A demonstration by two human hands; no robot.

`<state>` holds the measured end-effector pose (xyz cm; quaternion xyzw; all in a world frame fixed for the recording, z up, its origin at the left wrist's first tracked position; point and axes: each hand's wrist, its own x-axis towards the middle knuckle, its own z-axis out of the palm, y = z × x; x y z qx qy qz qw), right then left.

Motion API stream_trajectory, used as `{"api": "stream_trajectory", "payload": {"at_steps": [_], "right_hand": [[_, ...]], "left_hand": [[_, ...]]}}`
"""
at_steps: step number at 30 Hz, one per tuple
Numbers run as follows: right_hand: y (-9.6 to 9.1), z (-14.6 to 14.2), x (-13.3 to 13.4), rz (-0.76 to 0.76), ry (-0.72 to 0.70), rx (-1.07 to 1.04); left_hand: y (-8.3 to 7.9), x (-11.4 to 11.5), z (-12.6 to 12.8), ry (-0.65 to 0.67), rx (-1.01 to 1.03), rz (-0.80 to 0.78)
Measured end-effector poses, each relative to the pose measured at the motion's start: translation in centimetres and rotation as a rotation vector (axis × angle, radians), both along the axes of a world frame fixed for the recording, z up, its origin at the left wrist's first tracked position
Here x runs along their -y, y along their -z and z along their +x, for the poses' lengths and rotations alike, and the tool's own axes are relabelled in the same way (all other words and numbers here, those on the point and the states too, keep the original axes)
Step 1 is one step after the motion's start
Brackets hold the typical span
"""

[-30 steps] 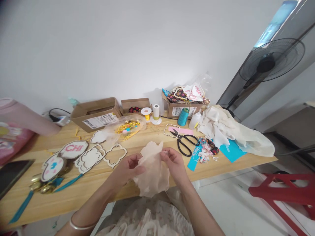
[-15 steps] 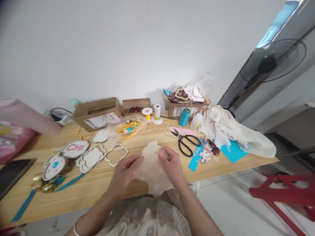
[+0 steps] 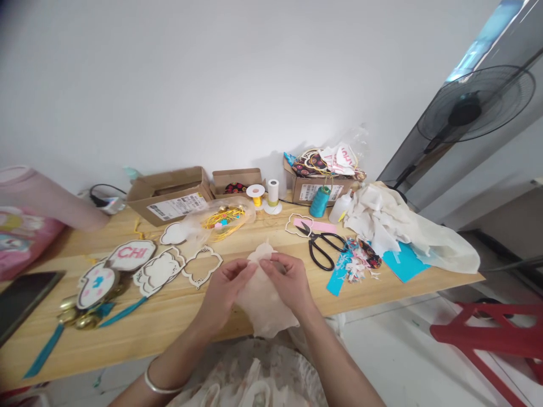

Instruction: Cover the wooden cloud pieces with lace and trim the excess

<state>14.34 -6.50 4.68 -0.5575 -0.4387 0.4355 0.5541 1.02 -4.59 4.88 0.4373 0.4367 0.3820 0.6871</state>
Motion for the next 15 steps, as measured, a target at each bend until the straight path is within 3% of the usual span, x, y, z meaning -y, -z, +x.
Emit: {"api": "stream_trajectory", "payload": {"at_steps": [3,5,10,15], "right_hand": [[0.4,-0.2,0.0,-0.064,0.029,-0.053],[0.7,-0.2,0.1,-0.077,0.043,-0.066],[1.4,0.1,0.0,-0.041,0.06,-0.008],[1.7,0.7,-0.9,-0.01,-0.013,0.075]], "left_hand": [[0.7,0.0,0.6,-0.153,-0.065,0.022],[1.3,0.1,0.8,-0.174,-0.106,0.062],[2.0,0.2,0.7,-0.123,-0.172,0.126],[2.2,-0.8,0.0,-0.015,-0.271,0.154]]}}
